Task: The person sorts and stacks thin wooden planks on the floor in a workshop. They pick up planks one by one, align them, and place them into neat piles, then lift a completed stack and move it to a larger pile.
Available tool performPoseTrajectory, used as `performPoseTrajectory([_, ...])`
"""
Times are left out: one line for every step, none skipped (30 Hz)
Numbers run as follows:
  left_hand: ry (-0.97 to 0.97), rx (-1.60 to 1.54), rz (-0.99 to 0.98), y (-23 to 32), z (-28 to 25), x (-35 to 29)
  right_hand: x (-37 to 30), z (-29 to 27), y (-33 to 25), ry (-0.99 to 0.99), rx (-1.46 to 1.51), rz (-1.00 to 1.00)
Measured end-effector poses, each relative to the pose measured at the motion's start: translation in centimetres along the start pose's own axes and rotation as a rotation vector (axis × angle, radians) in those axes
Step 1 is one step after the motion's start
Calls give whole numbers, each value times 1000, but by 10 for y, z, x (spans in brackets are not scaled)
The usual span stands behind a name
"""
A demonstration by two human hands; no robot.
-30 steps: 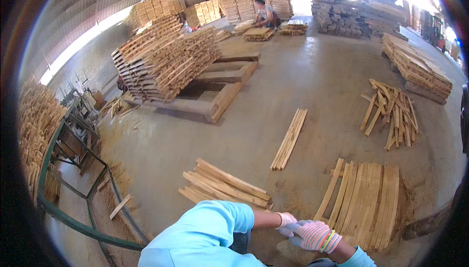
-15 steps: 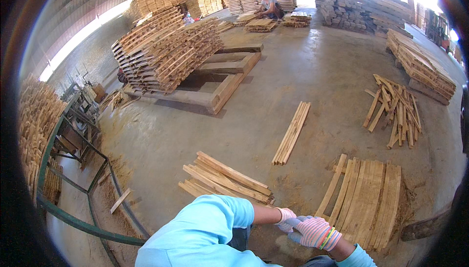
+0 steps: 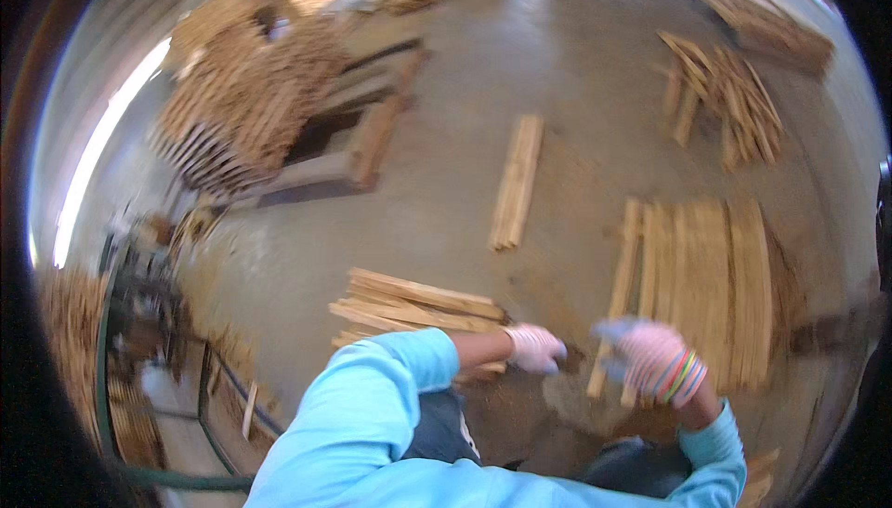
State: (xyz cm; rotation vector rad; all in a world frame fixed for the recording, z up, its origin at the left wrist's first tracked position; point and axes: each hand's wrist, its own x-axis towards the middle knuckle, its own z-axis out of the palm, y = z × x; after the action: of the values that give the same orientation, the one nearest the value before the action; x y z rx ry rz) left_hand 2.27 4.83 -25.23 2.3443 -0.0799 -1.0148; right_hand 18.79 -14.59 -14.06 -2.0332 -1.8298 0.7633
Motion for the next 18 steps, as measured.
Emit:
performPoseTrajectory([-21,24,-31,-10,-5,12,-11,2,21,143,-39,83])
performPoseTrajectory([-23,24,-47,-19,-7,30,-26,5,45,303,-105,178])
performPoseTrajectory([14,-19,-84,-32,-17,53,-37,6,76,467,-193,260])
performPoseTrajectory([137,-60,-111,-39,-14,66,-56,14,98,592,-146,333])
performPoseTrajectory([237,-93,-143,-43,-10,83,-73,23,120,739,-105,399])
performPoseTrajectory([321,-145,-203,-47,-5,98,-89,35,138,748,-23,511])
performPoseTrajectory([342,-208,-262,-50,1,112,-102,50,153,762,67,630])
performPoseTrajectory([397,-312,-301,-58,-1,127,-103,63,169,776,160,760])
performPoseTrajectory([423,-424,-369,-55,7,140,-110,78,177,782,210,778])
performPoseTrajectory([466,-454,-365,-49,19,151,-110,91,181,774,265,820])
performPoseTrajectory([513,-482,-377,-38,29,165,-113,103,183,761,300,915])
performPoseTrajectory([535,-517,-428,-32,36,175,-103,118,180,782,251,910])
performPoseTrajectory([568,-503,-418,-21,44,183,-101,127,176,599,335,990])
performPoseTrajectory([572,-498,-446,-11,56,188,-84,144,169,537,237,948])
performPoseTrajectory([576,-495,-474,-2,62,195,-73,156,162,274,234,985])
performPoseTrajectory([532,-504,-517,4,67,202,-60,168,157,67,192,958])
performPoseTrajectory([546,-517,-510,7,69,208,-42,180,155,-168,166,969])
performPoseTrajectory([562,-528,-506,9,71,213,-32,188,152,-221,126,955])
